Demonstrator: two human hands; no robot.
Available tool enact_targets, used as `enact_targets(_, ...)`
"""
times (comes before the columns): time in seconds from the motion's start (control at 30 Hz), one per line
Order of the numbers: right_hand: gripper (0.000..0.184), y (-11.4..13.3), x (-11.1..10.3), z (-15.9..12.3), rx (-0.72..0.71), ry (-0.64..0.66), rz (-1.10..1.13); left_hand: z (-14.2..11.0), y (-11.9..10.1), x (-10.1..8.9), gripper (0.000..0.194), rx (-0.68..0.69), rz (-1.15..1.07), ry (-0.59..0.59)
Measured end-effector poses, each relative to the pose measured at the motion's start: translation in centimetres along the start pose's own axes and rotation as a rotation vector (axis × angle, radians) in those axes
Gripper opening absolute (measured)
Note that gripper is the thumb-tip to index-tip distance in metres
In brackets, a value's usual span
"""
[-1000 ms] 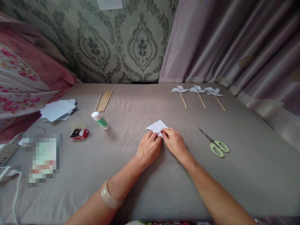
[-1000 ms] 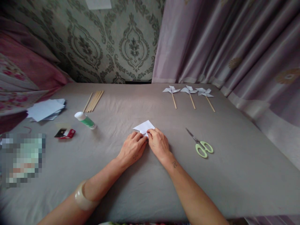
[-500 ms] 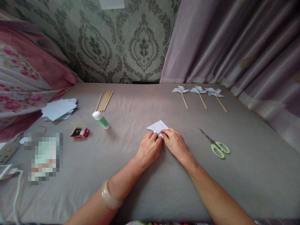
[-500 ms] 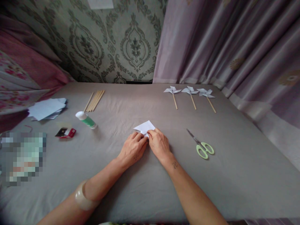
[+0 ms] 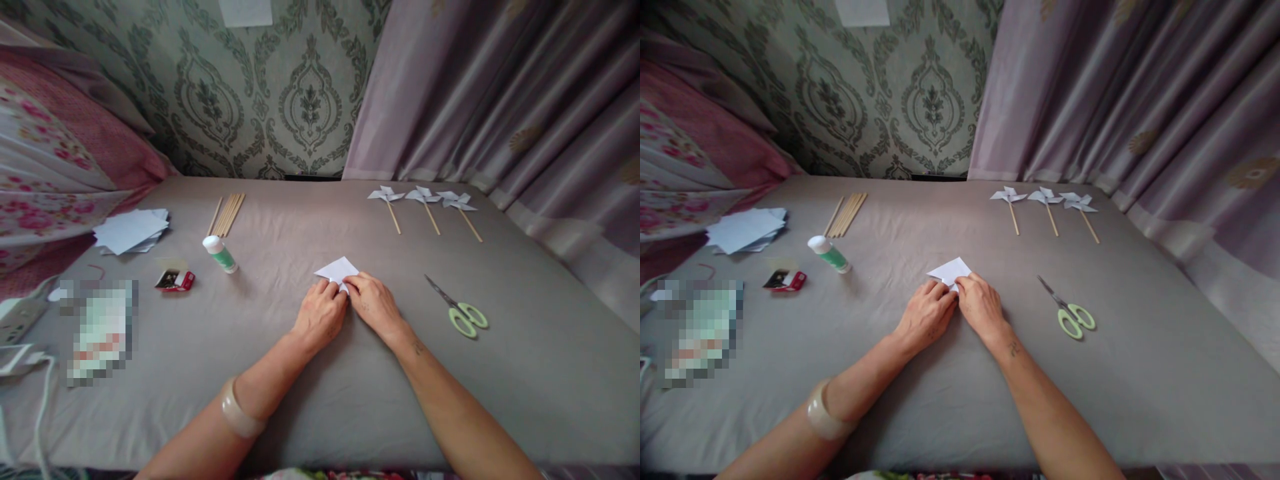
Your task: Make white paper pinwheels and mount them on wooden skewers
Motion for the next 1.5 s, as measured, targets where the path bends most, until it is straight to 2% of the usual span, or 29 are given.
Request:
enact_targets(0.2, 0.029, 0.5, -0.7, 0.3, -0.005, 0.069, -0.094, -0.1, 0.0, -0.3, 0.022, -0.002, -0.042, -0.011)
enact_targets(0.43, 0.026, 1.5, -1.5, 2.5, -0.06, 0.186, -0.213, -0.5, 0.3, -0.7, 0.025, -0.014, -0.051, -0.056)
enact_targets(0.73, 0.023, 1.6, -1.6, 3.7, -0.036, 0.213, -0.203, -0.7, 0.4, -1.2, 0.028, -0.004, -0.035, -0.081)
enact_targets(0.97, 0.022, 1.2, -1.5, 3.9, -0.114, 0.233, -0.127, -1.2, 0.5, -1.7, 0.029, 0.009, -0.04, -0.107)
enact_targets(1.07, 0.023, 0.5, -1.5, 3.9, -0.145, 0.218, -0.075, -1.5, 0.9, -2.1, 0.027, 0.0, -0.046, -0.126)
enact_targets(1.23, 0.029, -0.8, -2.3, 2.9, -0.117, 0.107, -0.053, -1.5, 0.9, -2.1, 0.026, 0.001, -0.054, -0.131)
enact_targets(1.5, 0.029, 0.7, -2.2, 1.5, -0.162, 0.092, -0.139, -1.4, 0.9, -1.9, 0.027, 0.003, -0.061, -0.13)
Point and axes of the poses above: each hand's wrist, its own z-axis towards the middle knuckle, its own x-axis out of the palm, y = z × x, the point moved 10 cm from there along z, towards the middle knuckle, and after that the axes turned 6 degrees about y, right-handed, at the moved point
